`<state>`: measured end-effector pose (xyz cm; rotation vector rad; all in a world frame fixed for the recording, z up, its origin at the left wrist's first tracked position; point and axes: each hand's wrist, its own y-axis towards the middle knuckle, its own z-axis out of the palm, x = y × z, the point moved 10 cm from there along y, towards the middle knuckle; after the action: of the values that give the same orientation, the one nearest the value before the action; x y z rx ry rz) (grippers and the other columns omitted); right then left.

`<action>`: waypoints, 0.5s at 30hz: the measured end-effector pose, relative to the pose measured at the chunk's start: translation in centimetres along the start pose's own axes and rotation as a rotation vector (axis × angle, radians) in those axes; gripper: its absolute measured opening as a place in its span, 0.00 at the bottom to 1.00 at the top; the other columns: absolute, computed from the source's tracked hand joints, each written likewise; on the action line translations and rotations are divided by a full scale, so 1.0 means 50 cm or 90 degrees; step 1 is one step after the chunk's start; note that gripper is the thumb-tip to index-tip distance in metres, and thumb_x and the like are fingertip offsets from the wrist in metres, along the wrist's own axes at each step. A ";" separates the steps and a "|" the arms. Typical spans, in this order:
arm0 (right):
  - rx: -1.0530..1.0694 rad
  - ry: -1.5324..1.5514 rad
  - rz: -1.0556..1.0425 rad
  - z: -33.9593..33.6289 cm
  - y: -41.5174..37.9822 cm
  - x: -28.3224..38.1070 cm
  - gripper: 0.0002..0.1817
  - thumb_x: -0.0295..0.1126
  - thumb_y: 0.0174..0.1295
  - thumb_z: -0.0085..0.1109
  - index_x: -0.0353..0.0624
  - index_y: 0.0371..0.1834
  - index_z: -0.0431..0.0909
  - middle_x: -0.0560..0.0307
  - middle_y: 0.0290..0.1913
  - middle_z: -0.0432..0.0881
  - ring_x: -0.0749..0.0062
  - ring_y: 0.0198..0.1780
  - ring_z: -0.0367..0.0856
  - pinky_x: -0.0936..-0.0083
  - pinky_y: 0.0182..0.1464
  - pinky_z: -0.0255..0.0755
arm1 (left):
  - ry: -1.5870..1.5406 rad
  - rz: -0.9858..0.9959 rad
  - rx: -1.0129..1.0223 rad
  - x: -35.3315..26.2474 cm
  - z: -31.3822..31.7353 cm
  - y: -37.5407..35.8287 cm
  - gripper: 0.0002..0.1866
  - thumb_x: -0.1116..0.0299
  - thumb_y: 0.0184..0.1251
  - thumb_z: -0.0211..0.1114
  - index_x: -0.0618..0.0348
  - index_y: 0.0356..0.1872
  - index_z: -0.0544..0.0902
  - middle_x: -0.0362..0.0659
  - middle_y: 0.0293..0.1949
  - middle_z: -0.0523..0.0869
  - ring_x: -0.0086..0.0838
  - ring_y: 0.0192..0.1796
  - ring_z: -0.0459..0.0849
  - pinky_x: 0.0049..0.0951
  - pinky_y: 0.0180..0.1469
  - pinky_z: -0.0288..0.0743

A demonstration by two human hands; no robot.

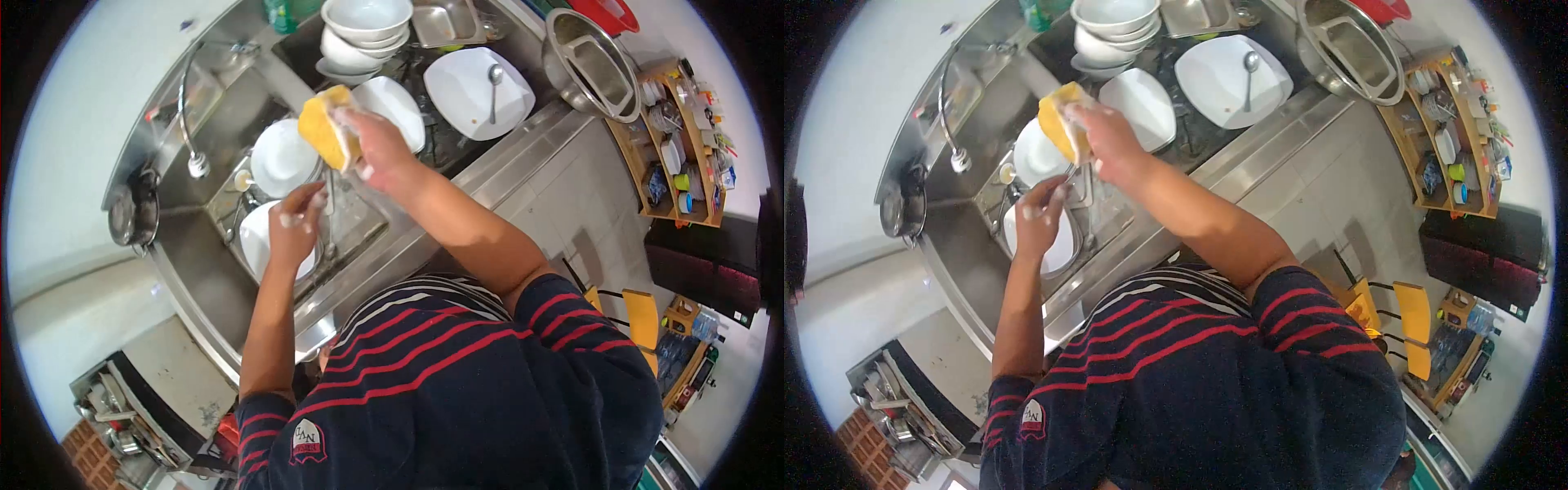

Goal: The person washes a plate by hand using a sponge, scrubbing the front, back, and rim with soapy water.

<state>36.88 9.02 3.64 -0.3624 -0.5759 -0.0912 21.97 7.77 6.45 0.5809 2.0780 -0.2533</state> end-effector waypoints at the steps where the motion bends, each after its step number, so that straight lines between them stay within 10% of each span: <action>1: -0.011 0.016 0.000 -0.021 0.004 0.042 0.17 0.32 0.63 0.54 0.36 0.52 0.73 0.54 0.45 0.80 0.69 0.45 0.81 0.73 0.46 0.75 | -0.007 -0.030 0.046 -0.023 0.046 0.040 0.11 0.69 0.64 0.60 0.64 0.43 0.83 0.50 0.32 0.87 0.29 0.33 0.86 0.27 0.39 0.77; 6: -0.035 0.031 -0.045 -0.171 0.012 0.216 0.17 0.34 0.65 0.52 0.37 0.53 0.73 0.54 0.47 0.80 0.68 0.48 0.80 0.72 0.52 0.73 | 0.118 0.022 0.117 -0.071 0.287 0.259 0.11 0.66 0.57 0.63 0.63 0.36 0.83 0.53 0.32 0.86 0.41 0.37 0.86 0.36 0.40 0.77; 9: -0.134 0.061 -0.049 -0.278 0.010 0.266 0.18 0.35 0.65 0.52 0.37 0.54 0.72 0.54 0.47 0.79 0.68 0.48 0.80 0.70 0.49 0.75 | 0.100 -0.076 0.124 0.045 0.448 0.371 0.11 0.65 0.55 0.63 0.62 0.33 0.83 0.53 0.34 0.86 0.44 0.37 0.85 0.37 0.40 0.77; 11: -0.135 0.060 -0.043 -0.324 0.013 0.268 0.17 0.35 0.65 0.52 0.37 0.53 0.72 0.55 0.47 0.79 0.68 0.48 0.80 0.70 0.48 0.75 | 0.155 0.130 0.217 0.059 0.544 0.420 0.11 0.62 0.54 0.63 0.59 0.32 0.83 0.52 0.34 0.86 0.46 0.38 0.84 0.40 0.39 0.77; 15: -0.156 0.045 0.017 -0.350 -0.004 0.261 0.17 0.35 0.64 0.55 0.38 0.52 0.74 0.55 0.48 0.79 0.69 0.47 0.80 0.72 0.47 0.76 | -0.132 -0.018 0.218 0.341 0.694 0.520 0.14 0.59 0.52 0.64 0.59 0.32 0.84 0.53 0.31 0.85 0.46 0.36 0.84 0.40 0.37 0.76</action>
<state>56.80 2.74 -2.77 -0.6016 -0.4905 -0.1496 52.80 21.78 -25.53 0.6969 1.8541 -0.6670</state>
